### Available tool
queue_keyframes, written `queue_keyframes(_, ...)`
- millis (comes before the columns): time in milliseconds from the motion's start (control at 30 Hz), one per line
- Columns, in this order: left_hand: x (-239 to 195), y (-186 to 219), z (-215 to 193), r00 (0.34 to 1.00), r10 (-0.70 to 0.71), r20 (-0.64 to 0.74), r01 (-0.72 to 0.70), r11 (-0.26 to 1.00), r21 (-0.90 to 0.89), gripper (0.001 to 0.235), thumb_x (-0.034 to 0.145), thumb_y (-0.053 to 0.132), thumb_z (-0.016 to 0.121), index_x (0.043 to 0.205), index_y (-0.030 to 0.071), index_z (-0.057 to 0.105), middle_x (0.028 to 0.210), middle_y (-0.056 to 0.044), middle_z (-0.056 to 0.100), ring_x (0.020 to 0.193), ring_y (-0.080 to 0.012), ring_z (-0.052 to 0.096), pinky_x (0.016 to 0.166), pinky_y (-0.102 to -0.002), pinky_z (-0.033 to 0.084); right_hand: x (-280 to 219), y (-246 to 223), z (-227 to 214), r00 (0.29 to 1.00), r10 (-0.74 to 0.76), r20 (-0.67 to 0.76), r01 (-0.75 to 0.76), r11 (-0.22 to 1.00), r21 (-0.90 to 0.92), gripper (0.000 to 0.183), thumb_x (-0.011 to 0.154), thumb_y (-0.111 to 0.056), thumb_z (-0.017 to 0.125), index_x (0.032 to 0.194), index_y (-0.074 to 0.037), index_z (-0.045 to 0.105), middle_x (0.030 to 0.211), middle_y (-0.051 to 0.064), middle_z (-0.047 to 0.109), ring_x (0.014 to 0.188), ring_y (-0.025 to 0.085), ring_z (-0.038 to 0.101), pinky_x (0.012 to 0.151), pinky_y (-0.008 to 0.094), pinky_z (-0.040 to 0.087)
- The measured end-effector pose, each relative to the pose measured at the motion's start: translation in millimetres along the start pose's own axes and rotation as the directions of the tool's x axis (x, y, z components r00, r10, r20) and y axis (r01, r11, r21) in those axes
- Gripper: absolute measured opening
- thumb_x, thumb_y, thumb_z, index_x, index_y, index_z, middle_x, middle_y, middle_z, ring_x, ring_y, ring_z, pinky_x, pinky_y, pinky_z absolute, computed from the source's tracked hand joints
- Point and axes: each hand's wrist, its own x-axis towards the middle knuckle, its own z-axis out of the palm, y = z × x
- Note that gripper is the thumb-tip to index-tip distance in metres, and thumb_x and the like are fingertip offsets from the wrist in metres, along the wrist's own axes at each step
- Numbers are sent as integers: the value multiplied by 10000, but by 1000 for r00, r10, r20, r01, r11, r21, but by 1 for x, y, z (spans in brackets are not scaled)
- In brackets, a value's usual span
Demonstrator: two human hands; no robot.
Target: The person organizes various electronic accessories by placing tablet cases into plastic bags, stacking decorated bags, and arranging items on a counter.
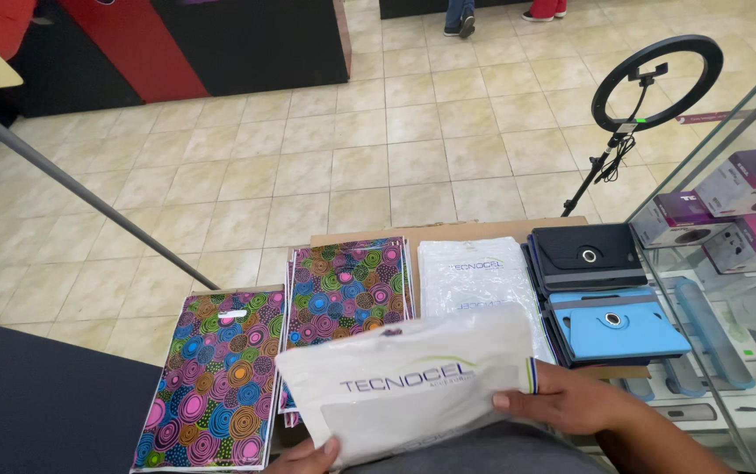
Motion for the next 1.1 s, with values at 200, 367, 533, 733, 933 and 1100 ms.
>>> queue_keyframes(200,24,-9,-13,872,298,387,-275,954,-115,745,753,56,790,1444,6,516,1404,-136,664,1303,-250,577,1102,-350,364,3,-28,6,993,-30,113,24,998,51,488,923,-406,567,1304,-108,635,1286,-22,715,1165,112,641,1019,273,498)
queue_keyframes(367,-19,11,24,991,99,-94,-136,771,-622,521,888,-109,569,1408,-130,542,1354,-332,613,1264,-456,544,1083,-508,401,6,-24,7,901,-400,170,423,896,-135,323,945,-267,654,1209,-83,663,1171,90,732,1040,223,705,833,346,526)
queue_keyframes(533,-7,15,27,985,159,-66,-159,692,-704,586,926,92,471,1492,-54,422,1442,-307,536,1289,-454,502,1102,-541,388,8,-4,8,997,-51,-51,49,998,-50,393,949,-407,562,921,-65,755,790,-51,580,703,70,524,633,215,423)
queue_keyframes(733,-18,14,25,990,128,-66,-143,883,-446,613,862,163,632,1450,5,560,1376,-224,665,1249,-362,599,1074,-428,421,21,19,11,846,-317,-430,388,918,87,199,824,-119,746,953,9,829,871,92,834,734,156,747,594,262,616)
queue_keyframes(933,40,-10,4,667,720,-194,-741,611,-278,303,822,159,723,982,-84,809,931,-224,798,791,-301,666,609,-377,497,24,26,15,884,-104,-456,203,964,173,156,829,-116,775,874,14,848,726,48,772,593,114,605,491,259,456)
queue_keyframes(1100,42,-13,9,626,754,-199,-780,606,-157,305,819,197,725,975,-44,827,882,-178,830,722,-225,693,579,-314,515,18,9,15,877,-247,-412,281,959,24,194,854,-195,729,936,-30,789,796,29,742,651,108,630,525,247,490)
